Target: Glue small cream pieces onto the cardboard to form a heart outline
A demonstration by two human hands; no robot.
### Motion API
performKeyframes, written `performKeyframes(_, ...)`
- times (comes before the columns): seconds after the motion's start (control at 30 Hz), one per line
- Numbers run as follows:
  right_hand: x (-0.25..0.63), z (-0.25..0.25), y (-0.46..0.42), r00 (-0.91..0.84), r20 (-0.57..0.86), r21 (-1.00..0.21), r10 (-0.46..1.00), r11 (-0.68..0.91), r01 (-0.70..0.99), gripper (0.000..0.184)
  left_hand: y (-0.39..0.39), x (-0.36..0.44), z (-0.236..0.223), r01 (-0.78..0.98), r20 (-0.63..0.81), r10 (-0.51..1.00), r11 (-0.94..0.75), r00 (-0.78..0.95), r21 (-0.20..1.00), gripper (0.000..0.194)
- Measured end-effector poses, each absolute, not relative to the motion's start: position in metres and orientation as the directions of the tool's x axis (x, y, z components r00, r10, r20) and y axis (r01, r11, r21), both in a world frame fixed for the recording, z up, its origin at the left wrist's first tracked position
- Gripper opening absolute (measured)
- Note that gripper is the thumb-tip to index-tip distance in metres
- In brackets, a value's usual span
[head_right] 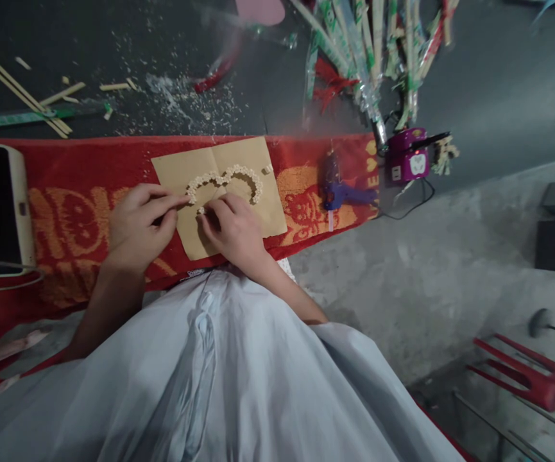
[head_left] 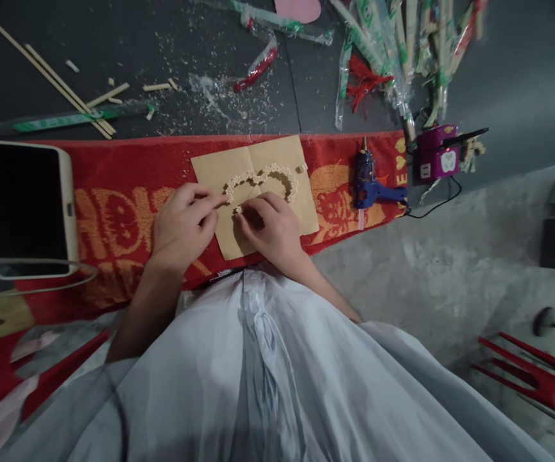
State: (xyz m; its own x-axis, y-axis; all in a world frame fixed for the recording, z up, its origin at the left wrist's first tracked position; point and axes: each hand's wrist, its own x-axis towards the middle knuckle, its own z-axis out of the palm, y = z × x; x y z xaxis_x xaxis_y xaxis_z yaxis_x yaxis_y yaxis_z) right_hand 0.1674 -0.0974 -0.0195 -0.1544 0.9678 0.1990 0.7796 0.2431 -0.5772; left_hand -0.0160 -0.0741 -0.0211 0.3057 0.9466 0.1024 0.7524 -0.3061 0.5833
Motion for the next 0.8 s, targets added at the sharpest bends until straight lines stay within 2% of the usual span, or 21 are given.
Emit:
performKeyframes(0.5, 0.1674, -0.0205, -0.0996, -0.167, 0.265, -0.582, 0.950, 0.296, 0.757, 0.021, -0.0752, -0.0152, -0.0214, 0.750, 0.118, 0.948, -0.308, 0.297, 0.586, 0.033)
performKeyframes(0.8, 0.1676, -0.0210, -0.1010, -0.168, 0.187, -0.614, 0.968, 0.249, 0.749, 0.022, -0.0752, -0.0150, -0.0188, 0.757, 0.111, 0.950, -0.300, 0.292, 0.581, 0.034)
